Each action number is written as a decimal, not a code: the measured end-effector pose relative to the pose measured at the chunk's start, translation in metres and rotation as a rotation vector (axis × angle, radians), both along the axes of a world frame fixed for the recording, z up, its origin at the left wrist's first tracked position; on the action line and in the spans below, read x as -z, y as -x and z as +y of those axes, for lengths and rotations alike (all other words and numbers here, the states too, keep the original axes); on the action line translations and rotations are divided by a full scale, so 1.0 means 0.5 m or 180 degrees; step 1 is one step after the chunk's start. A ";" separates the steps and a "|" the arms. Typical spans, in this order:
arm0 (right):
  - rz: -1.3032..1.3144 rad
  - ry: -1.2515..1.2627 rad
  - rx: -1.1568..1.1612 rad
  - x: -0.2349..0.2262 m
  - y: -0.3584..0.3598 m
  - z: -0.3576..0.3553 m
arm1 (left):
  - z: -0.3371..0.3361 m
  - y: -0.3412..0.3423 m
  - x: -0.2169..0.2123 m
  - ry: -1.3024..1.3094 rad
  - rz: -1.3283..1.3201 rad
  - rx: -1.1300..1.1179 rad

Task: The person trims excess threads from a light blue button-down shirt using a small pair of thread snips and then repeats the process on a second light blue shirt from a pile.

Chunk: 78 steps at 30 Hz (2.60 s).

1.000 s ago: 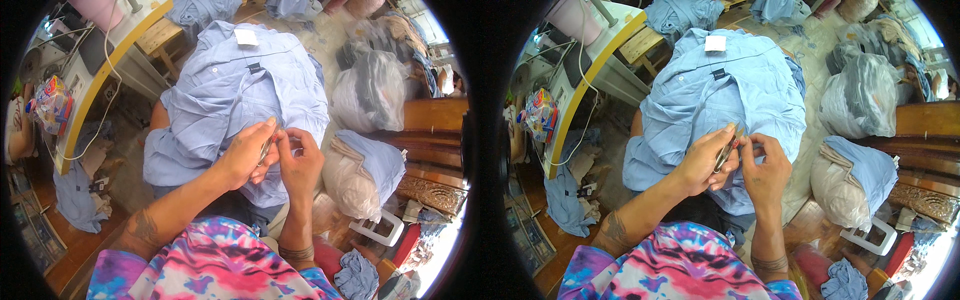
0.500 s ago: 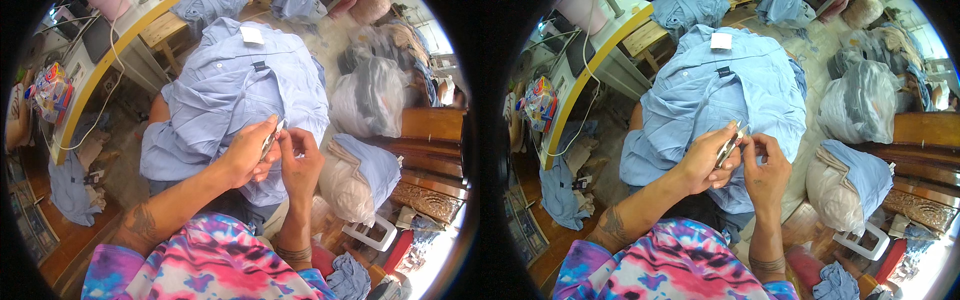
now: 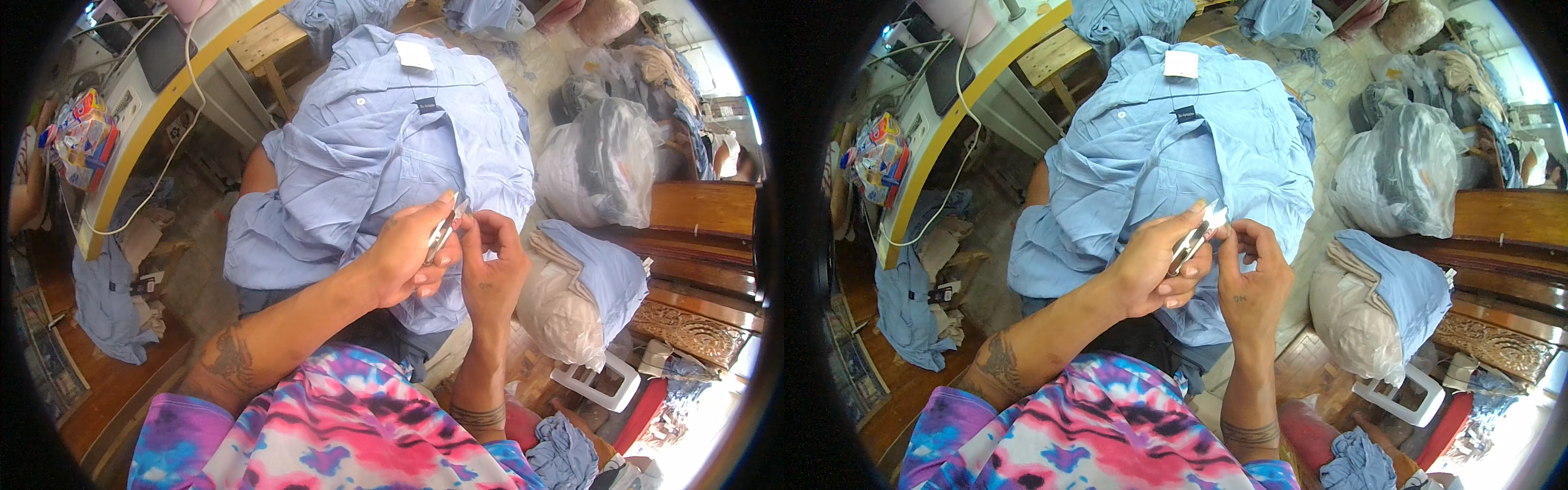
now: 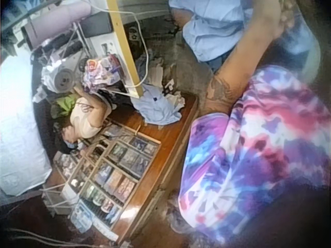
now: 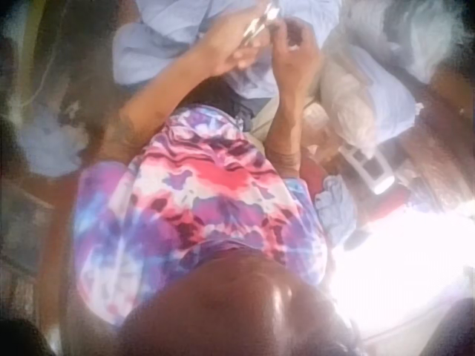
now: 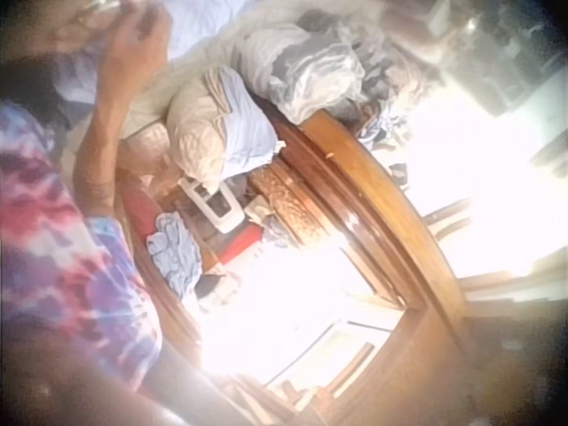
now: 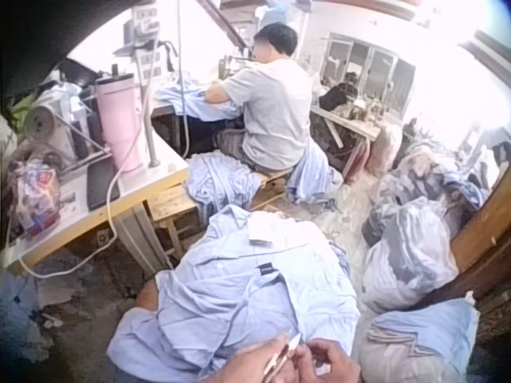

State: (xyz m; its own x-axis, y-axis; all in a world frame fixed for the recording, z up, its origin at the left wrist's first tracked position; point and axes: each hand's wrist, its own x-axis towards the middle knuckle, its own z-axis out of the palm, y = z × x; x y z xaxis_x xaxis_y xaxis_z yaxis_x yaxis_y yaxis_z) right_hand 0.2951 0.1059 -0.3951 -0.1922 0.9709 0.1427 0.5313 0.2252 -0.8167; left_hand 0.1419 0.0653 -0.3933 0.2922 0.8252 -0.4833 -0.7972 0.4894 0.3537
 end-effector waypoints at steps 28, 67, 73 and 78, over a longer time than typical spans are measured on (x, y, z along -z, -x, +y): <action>-0.0064 -0.0148 -0.0069 -0.010 -0.005 -0.014 | 0.001 -0.009 0.013 -0.0237 -0.0084 -0.0080; -0.0351 -0.0134 -0.0482 -0.010 -0.011 -0.030 | 0.000 -0.060 0.019 -0.0247 0.0495 -0.0975; -0.0332 -0.0048 -0.0624 -0.019 0.004 -0.041 | -0.007 -0.057 0.019 -0.0225 0.1131 -0.1288; -0.0392 0.0133 -0.0696 -0.026 0.015 -0.048 | -0.010 -0.047 0.021 -0.0281 0.1521 -0.1441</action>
